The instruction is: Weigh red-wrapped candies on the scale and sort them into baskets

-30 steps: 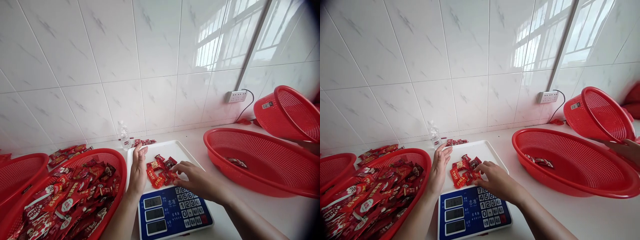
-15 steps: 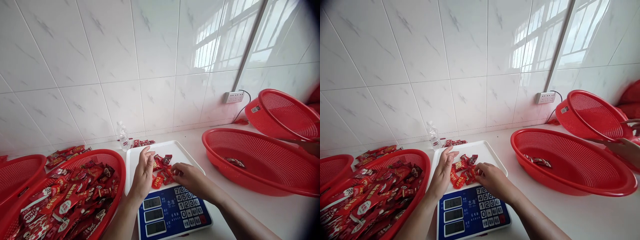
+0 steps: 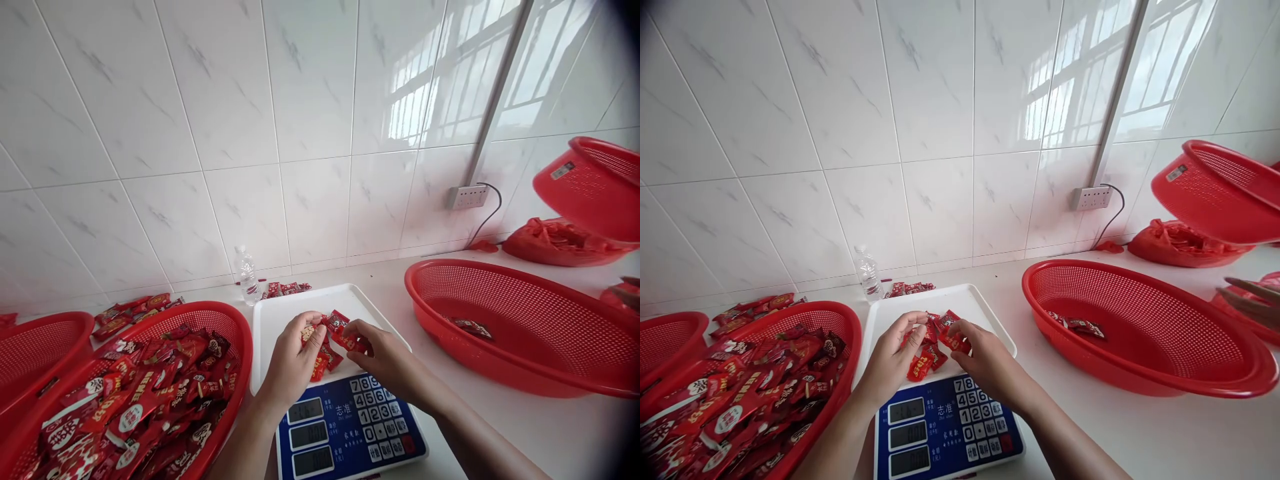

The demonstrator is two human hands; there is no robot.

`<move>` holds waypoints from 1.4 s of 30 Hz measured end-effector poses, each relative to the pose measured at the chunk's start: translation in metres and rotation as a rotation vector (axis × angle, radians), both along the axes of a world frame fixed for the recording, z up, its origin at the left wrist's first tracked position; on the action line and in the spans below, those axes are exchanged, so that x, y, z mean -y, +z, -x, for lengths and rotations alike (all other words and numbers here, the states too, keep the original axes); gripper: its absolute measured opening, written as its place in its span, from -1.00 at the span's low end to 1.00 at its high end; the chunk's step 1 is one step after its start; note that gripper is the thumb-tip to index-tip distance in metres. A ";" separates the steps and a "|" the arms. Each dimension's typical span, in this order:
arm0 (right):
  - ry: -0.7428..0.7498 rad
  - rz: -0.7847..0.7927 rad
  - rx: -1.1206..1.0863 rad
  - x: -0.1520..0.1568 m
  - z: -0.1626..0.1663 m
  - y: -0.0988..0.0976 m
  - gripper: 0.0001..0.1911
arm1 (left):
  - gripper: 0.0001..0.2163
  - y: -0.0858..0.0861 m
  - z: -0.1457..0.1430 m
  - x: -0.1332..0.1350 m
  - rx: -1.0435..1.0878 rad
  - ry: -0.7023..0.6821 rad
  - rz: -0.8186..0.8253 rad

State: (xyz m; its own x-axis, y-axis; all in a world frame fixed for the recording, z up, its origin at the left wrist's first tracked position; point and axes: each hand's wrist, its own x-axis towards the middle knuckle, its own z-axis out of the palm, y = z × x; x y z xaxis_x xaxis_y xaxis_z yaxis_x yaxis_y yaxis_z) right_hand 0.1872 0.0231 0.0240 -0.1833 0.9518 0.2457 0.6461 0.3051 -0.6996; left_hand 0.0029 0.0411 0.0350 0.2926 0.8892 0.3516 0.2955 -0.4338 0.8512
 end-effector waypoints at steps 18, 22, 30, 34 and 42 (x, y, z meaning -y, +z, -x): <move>0.047 -0.092 -0.216 0.015 0.011 0.003 -0.52 | -0.73 0.011 -0.005 0.008 0.051 -0.119 0.052; -0.116 -0.124 -0.257 0.007 0.001 -0.001 -0.49 | -0.79 0.007 0.002 0.003 -0.147 0.170 -0.197; -0.038 -0.161 -0.282 0.011 0.000 -0.005 -0.52 | -0.75 0.012 0.002 0.008 -0.045 -0.037 0.013; 0.083 -0.134 -0.280 0.016 0.007 -0.006 -0.57 | -0.76 0.015 -0.006 0.013 0.116 -0.281 0.222; 0.141 -0.090 -0.266 0.019 0.012 -0.011 -0.52 | -0.78 0.013 -0.007 0.015 0.033 -0.284 0.188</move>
State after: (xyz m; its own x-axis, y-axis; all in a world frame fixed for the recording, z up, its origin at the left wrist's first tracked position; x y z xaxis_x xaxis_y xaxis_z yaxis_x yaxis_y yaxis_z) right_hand 0.1751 0.0045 0.0132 -0.2301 0.8939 0.3847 0.3910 0.4469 -0.8046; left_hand 0.0101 0.0263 0.0484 0.5288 0.8243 0.2024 0.1566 -0.3292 0.9312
